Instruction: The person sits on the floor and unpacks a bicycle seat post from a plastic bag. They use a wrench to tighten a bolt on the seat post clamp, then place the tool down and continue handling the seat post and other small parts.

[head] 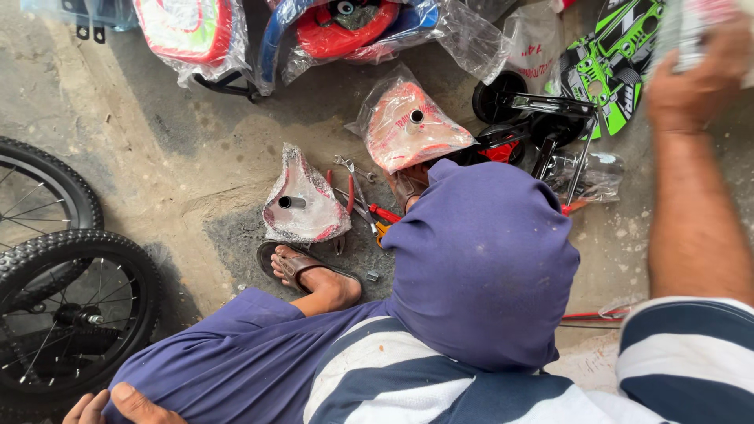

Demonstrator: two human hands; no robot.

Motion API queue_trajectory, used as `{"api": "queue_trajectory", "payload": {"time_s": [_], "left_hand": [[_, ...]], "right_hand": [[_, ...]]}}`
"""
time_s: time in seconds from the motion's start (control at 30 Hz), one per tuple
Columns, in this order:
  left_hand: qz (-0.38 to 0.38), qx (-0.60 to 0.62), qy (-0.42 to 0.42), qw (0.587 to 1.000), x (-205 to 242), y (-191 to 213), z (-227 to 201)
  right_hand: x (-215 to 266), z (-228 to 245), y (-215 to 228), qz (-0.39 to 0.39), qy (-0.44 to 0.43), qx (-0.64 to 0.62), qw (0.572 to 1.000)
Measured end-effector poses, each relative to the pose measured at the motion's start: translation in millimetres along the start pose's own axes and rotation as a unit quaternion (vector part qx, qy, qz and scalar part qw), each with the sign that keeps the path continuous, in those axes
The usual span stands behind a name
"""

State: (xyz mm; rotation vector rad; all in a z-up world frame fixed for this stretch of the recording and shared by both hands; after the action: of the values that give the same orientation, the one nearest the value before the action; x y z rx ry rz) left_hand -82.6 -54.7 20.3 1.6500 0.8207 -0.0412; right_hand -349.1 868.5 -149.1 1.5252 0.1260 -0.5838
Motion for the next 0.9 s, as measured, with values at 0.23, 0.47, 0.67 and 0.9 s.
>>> {"api": "queue_trajectory", "payload": {"time_s": [0.23,0.47,0.67,0.9], "left_hand": [[0.025,-0.103,-0.098,0.989,2.3,16.8,-32.4],[-0.066,-0.124,0.027,0.990,-18.3,24.0,-54.5],[-0.138,-0.061,0.031,0.988,-24.5,26.3,-68.2],[-0.178,0.025,-0.001,0.984,-31.3,24.5,-67.8]], "right_hand": [[47.6,136.9,-104.4,0.171,0.192,0.102,0.961],[13.5,253.9,-89.0,0.073,0.376,0.152,0.911],[-13.2,245.1,-54.2,0.144,0.299,0.159,0.930],[-28.5,284.3,-6.6,0.164,0.205,0.000,0.965]]}}
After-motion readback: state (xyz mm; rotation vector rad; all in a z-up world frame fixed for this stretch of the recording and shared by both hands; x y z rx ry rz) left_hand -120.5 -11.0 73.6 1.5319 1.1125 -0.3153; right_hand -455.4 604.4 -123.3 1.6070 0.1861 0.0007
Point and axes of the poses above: each hand's wrist, its own x-axis away from the middle knuckle, its own y-axis out of the back of the hand, z = x × y, the point moved 9 cm from there along -x, towards the middle knuckle, and after that the axes turned 12 degrees about -z, right-handed, at the moved point
